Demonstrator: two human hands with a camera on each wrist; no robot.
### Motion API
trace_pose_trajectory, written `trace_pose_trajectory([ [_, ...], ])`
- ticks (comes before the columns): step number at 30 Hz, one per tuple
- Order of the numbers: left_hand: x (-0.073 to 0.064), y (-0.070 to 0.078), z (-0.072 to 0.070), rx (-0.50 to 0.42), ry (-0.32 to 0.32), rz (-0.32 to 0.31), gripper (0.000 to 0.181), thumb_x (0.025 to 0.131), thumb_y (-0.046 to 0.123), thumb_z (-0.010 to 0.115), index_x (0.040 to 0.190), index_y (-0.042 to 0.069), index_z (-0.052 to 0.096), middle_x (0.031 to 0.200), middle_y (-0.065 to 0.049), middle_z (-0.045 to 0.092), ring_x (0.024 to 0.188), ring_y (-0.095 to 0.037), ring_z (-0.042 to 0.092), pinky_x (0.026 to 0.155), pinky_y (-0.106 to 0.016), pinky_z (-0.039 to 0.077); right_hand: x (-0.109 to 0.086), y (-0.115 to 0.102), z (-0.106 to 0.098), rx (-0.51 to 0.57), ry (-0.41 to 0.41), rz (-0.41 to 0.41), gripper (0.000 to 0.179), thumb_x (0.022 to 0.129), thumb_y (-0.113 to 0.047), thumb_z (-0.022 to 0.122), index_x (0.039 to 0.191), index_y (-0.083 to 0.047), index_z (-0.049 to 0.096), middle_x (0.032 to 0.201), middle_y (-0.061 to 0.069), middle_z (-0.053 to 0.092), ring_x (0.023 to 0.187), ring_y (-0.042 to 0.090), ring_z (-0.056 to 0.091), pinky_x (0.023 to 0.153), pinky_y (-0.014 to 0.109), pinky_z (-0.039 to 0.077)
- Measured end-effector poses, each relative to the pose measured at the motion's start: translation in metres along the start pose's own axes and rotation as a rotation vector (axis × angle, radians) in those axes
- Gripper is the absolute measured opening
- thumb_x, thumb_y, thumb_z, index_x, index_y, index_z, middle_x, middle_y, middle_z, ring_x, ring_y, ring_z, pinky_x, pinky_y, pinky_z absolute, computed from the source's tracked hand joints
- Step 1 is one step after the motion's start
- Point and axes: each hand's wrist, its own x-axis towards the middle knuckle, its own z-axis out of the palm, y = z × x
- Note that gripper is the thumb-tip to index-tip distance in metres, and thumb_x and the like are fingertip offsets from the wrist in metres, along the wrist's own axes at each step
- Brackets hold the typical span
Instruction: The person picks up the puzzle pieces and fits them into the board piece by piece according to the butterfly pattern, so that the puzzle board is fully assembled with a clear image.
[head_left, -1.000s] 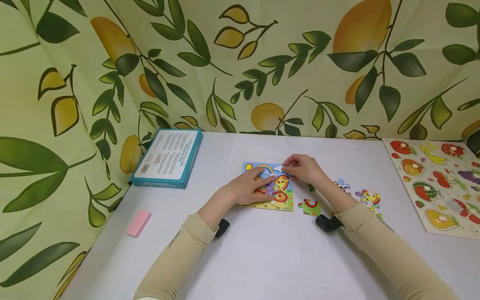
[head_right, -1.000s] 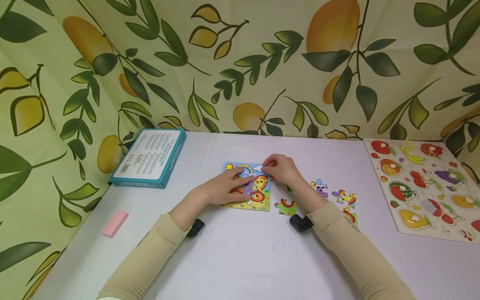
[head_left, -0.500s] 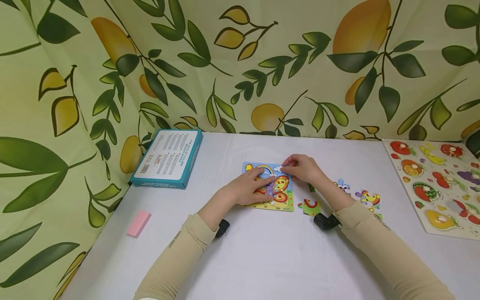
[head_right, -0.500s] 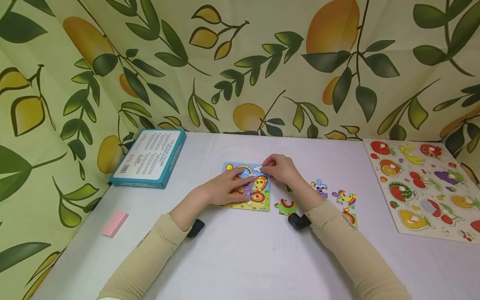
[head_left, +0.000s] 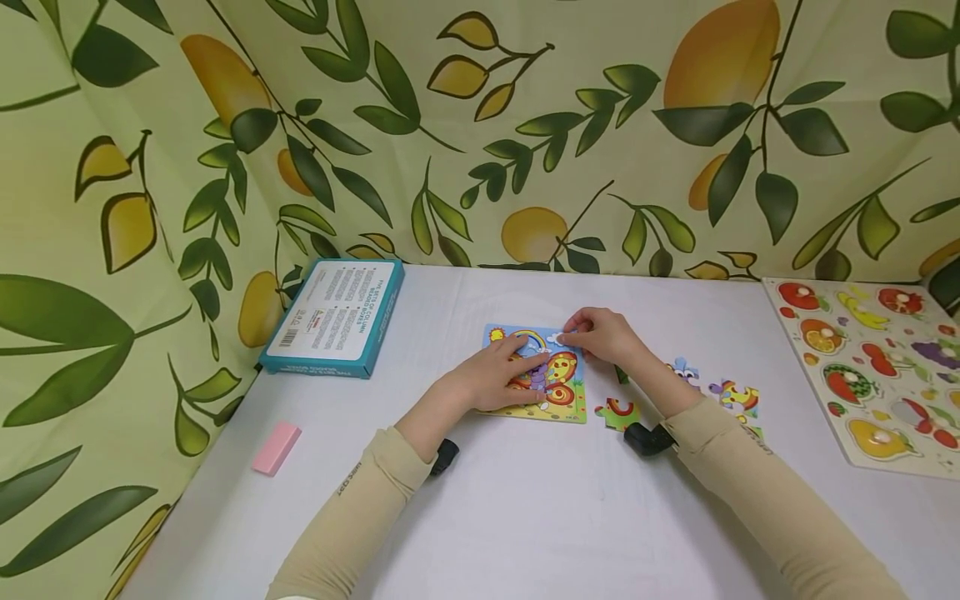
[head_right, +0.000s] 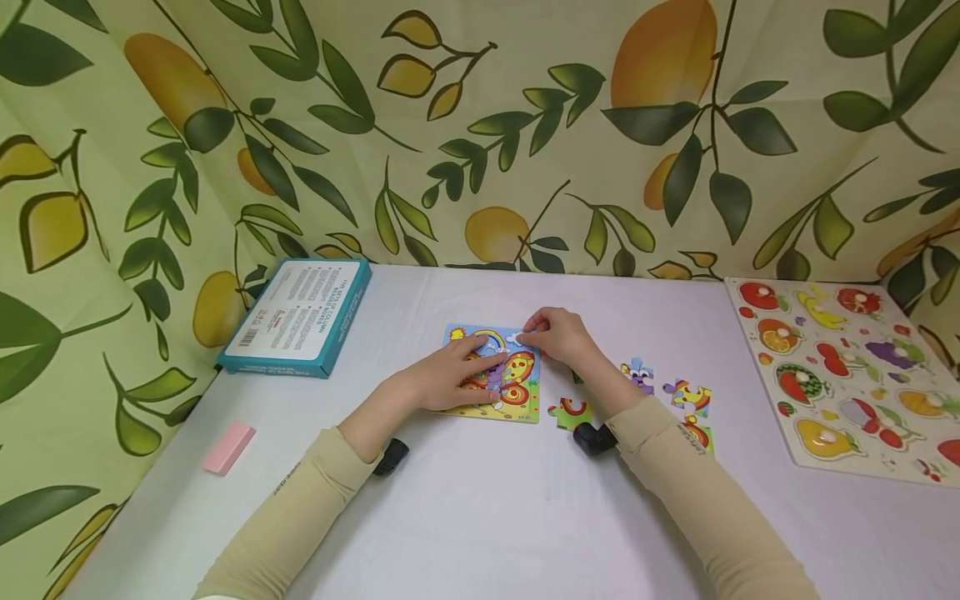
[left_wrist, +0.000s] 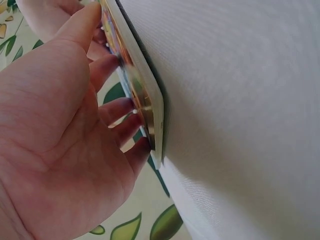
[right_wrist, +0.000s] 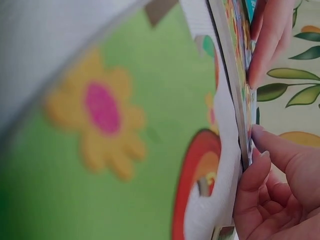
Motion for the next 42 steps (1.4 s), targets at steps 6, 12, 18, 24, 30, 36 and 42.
trace_pose_trajectory([
  [6, 0.0, 0.001, 0.0, 0.015, -0.001, 0.001, 0.07, 0.093, 0.061, 0.052, 0.153, 0.033, 0.031, 0.161, -0.008, 0.018, 0.147, -0.032, 0.013, 0.117, -0.042, 0.019, 0.0, 0.0, 0.0, -0.011, -0.01, -0.005, 0.026, 0.093, -0.024, 0.068, 0.104, -0.003, 0.06, 0.076, 0.005, 0.05, 0.056, 0.014, 0.051, 0.053, 0.025, 0.038],
  [12, 0.001, 0.002, 0.0, 0.041, 0.005, 0.0, 0.069, 0.093, 0.061, 0.051, 0.153, 0.033, 0.031, 0.16, -0.008, 0.02, 0.147, -0.031, 0.016, 0.117, -0.043, 0.02, 0.002, 0.003, -0.006, 0.001, -0.057, 0.014, 0.024, 0.095, -0.023, 0.066, 0.108, -0.005, 0.062, 0.081, 0.006, 0.051, 0.061, 0.016, 0.052, 0.056, 0.025, 0.041],
  [18, 0.001, 0.004, -0.002, 0.05, 0.001, -0.001, 0.069, 0.094, 0.06, 0.05, 0.154, 0.032, 0.03, 0.16, -0.009, 0.02, 0.147, -0.032, 0.017, 0.117, -0.044, 0.021, 0.001, 0.004, -0.011, 0.011, -0.11, 0.005, 0.025, 0.093, -0.022, 0.067, 0.112, -0.005, 0.065, 0.083, 0.006, 0.05, 0.066, 0.019, 0.049, 0.057, 0.026, 0.039],
  [24, 0.0, 0.004, -0.003, 0.073, 0.008, 0.005, 0.066, 0.096, 0.059, 0.048, 0.154, 0.032, 0.031, 0.159, -0.009, 0.022, 0.146, -0.03, 0.02, 0.116, -0.042, 0.022, 0.001, 0.007, -0.013, 0.014, -0.156, -0.029, 0.029, 0.092, -0.02, 0.07, 0.116, -0.005, 0.063, 0.084, 0.006, 0.048, 0.068, 0.018, 0.047, 0.057, 0.025, 0.037],
  [30, 0.001, 0.004, -0.003, 0.085, 0.01, 0.006, 0.065, 0.096, 0.059, 0.047, 0.153, 0.032, 0.032, 0.159, -0.009, 0.022, 0.145, -0.031, 0.021, 0.115, -0.045, 0.024, -0.002, 0.008, -0.015, 0.008, -0.184, -0.07, 0.034, 0.089, -0.019, 0.072, 0.118, -0.004, 0.061, 0.087, 0.006, 0.05, 0.08, 0.021, 0.047, 0.066, 0.029, 0.038],
  [36, -0.001, 0.005, -0.003, 0.081, 0.0, -0.007, 0.065, 0.096, 0.058, 0.047, 0.154, 0.033, 0.03, 0.161, -0.008, 0.018, 0.146, -0.031, 0.019, 0.115, -0.046, 0.024, -0.005, 0.008, -0.014, 0.007, -0.171, -0.085, 0.034, 0.09, -0.018, 0.072, 0.118, -0.004, 0.059, 0.089, 0.007, 0.05, 0.081, 0.022, 0.046, 0.065, 0.03, 0.038],
  [42, 0.0, 0.006, -0.003, 0.091, -0.002, -0.015, 0.065, 0.096, 0.058, 0.047, 0.154, 0.034, 0.03, 0.161, -0.008, 0.017, 0.147, -0.031, 0.017, 0.116, -0.046, 0.022, -0.015, 0.009, -0.01, -0.043, -0.077, -0.133, 0.031, 0.09, -0.019, 0.071, 0.116, -0.007, 0.061, 0.091, 0.007, 0.053, 0.081, 0.022, 0.048, 0.064, 0.03, 0.04],
])
